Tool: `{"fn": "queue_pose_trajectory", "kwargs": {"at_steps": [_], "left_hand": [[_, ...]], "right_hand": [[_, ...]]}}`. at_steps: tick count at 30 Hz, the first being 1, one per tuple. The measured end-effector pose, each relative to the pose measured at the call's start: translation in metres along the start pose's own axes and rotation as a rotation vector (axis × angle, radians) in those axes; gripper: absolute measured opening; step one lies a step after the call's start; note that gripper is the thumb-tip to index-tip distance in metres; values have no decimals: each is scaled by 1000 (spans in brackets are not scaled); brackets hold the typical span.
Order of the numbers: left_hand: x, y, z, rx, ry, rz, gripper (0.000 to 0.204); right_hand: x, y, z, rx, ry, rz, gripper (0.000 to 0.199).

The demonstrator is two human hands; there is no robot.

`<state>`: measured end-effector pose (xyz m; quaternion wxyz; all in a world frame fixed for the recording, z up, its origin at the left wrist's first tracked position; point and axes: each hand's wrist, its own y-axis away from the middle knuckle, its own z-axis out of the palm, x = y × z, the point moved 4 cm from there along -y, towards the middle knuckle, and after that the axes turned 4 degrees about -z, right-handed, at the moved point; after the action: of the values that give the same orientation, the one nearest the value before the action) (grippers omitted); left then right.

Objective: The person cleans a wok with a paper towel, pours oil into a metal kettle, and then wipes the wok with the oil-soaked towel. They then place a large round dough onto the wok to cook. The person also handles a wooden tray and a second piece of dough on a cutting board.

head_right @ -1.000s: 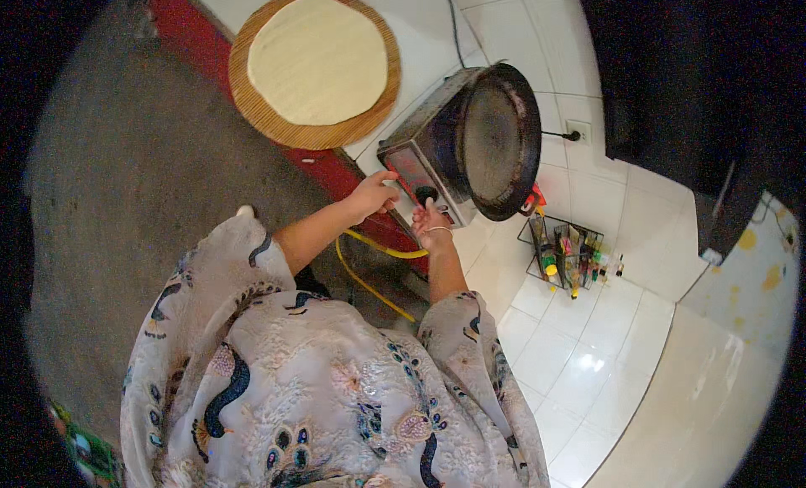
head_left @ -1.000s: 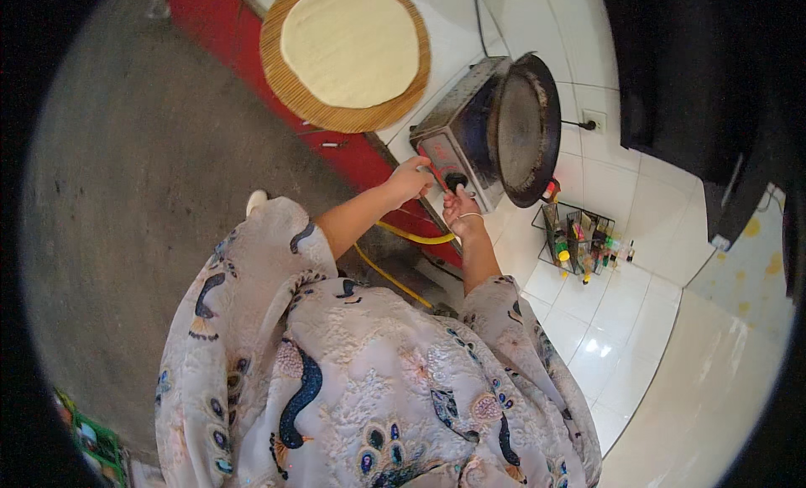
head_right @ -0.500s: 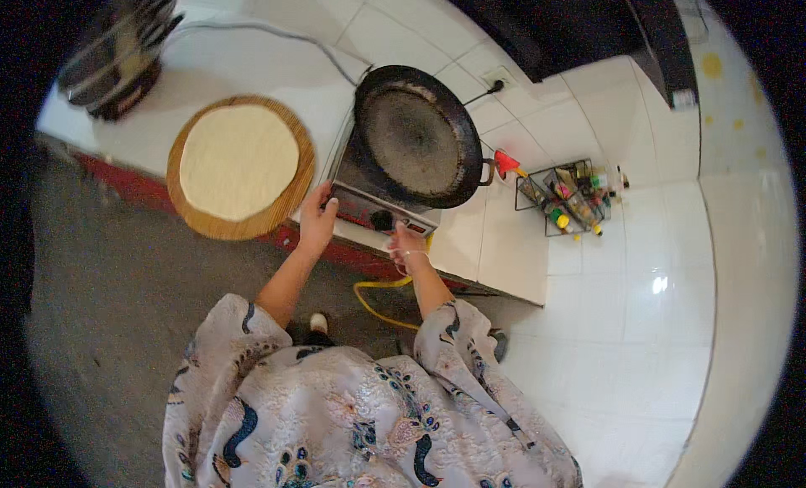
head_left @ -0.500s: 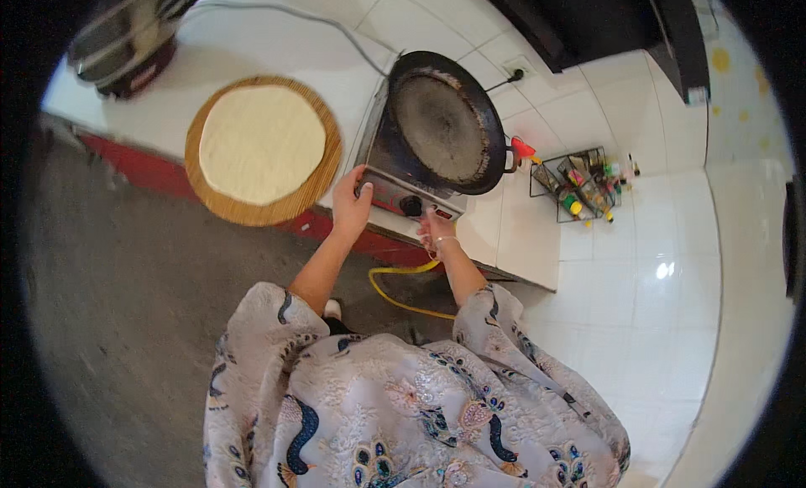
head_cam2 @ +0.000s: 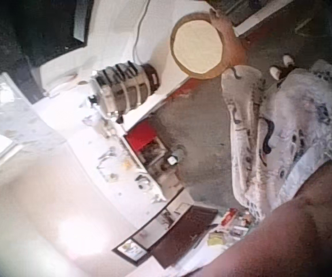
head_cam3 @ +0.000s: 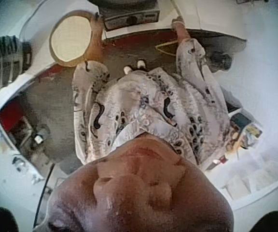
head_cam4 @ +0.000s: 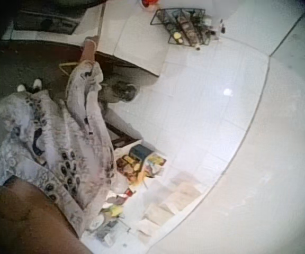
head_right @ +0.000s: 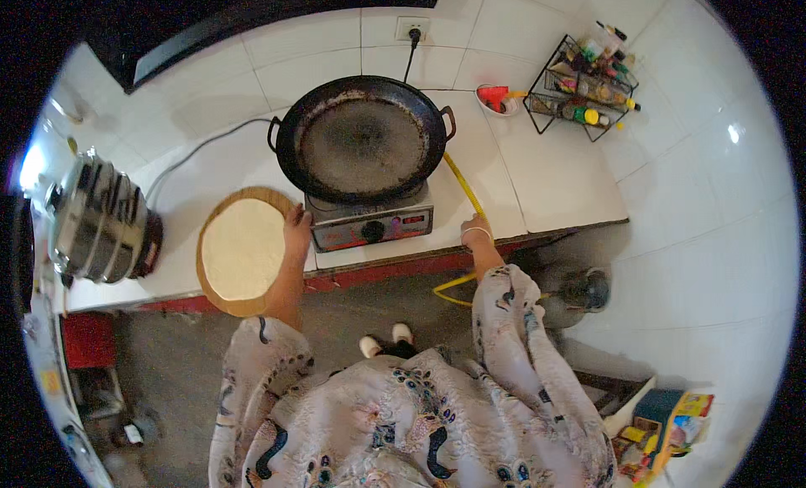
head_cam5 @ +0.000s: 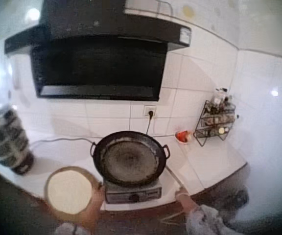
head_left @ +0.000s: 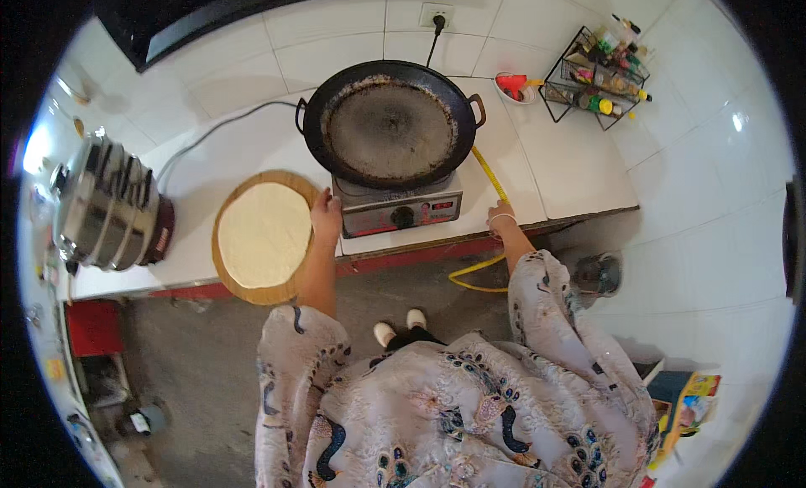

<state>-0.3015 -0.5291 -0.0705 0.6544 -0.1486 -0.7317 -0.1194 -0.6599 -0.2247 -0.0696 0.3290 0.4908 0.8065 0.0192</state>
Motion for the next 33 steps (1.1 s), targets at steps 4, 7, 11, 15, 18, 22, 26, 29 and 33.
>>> {"fn": "queue_pose_trajectory", "kwargs": {"at_steps": [4, 7, 11, 15, 18, 22, 26, 29, 33], "left_hand": [[51, 23, 1, -58, -12, 20, 43], [59, 38, -12, -85, 90, -13, 41], [39, 39, -9, -82, 45, -25, 40], [51, 47, -3, -82, 47, -49, 41], [45, 41, -10, -69, 112, -138, 41], [44, 37, -20, 34, 200, -217, 40], [25, 25, -23, 34, 183, -191, 42], [7, 18, -38, 28, 154, -156, 43], [-9, -23, -27, 59, -28, -26, 46]], "right_hand": [[-29, 8, 16, 255, -311, -294, 35], [-99, 81, 1, 91, -569, -122, 42], [-86, 76, 5, 172, -549, -94, 49], [-81, 79, -3, 53, -512, -46, 59], [-91, 87, -2, -77, -522, -26, 62], [-99, 91, 8, -135, -488, -76, 61], [-91, 86, 16, -227, -460, -46, 58], [-102, 99, 31, -195, -438, -114, 56], [-126, 92, 38, -182, -460, -125, 58]]}}
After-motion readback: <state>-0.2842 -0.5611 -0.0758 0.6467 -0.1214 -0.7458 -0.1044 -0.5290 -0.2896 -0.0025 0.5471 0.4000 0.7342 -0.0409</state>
